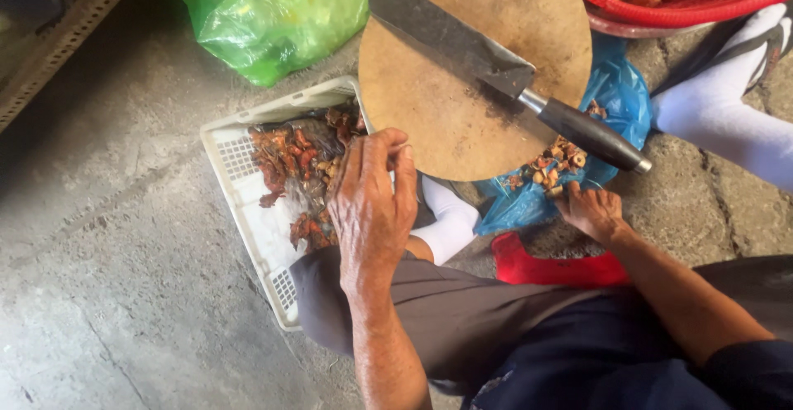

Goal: The person sits on a low stool and uses a large knife to chop dried reddish-brown fruit pieces on a round wooden cutting board. They repeatedly pick up pieces from a white basket, slice them into smaller chunks, and transfer the chopped pieces into a red basket.

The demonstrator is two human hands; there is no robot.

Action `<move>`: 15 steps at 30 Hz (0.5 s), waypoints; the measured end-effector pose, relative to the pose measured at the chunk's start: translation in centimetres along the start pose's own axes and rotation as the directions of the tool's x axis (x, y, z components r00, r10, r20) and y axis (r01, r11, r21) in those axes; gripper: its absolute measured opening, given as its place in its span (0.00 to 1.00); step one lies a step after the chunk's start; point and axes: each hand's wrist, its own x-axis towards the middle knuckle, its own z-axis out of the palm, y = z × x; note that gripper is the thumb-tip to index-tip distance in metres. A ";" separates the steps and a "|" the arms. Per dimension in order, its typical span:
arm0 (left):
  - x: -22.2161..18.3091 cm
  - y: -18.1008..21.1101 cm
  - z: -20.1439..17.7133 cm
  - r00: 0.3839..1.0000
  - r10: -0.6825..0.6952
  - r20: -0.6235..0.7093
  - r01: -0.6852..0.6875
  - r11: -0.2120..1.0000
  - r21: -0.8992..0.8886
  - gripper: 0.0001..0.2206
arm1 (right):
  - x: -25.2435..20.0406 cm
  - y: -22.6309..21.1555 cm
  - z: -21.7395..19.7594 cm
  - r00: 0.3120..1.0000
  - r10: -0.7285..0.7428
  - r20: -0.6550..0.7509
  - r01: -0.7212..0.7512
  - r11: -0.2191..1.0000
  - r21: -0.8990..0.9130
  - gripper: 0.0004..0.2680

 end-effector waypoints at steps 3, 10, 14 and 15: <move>0.2 0.4 0.2 1.000 -0.023 0.012 0.023 1.000 0.012 0.06 | -0.8 0.2 1.1 0.974 -0.068 -0.215 0.053 0.996 -0.077 0.17; 0.3 1.1 0.4 0.998 0.069 -0.002 -0.069 0.998 -0.001 0.07 | 2.0 -0.1 1.7 0.987 0.157 0.036 -0.161 0.965 0.205 0.15; 0.1 1.1 0.2 0.998 0.067 -0.012 -0.068 0.998 -0.010 0.06 | 2.5 1.4 -0.9 0.880 0.074 0.468 -0.316 0.829 0.462 0.19; 0.1 1.2 0.2 0.998 0.067 -0.015 -0.067 0.998 -0.013 0.06 | 2.3 1.7 -1.6 0.862 0.017 0.506 -0.336 0.767 0.547 0.20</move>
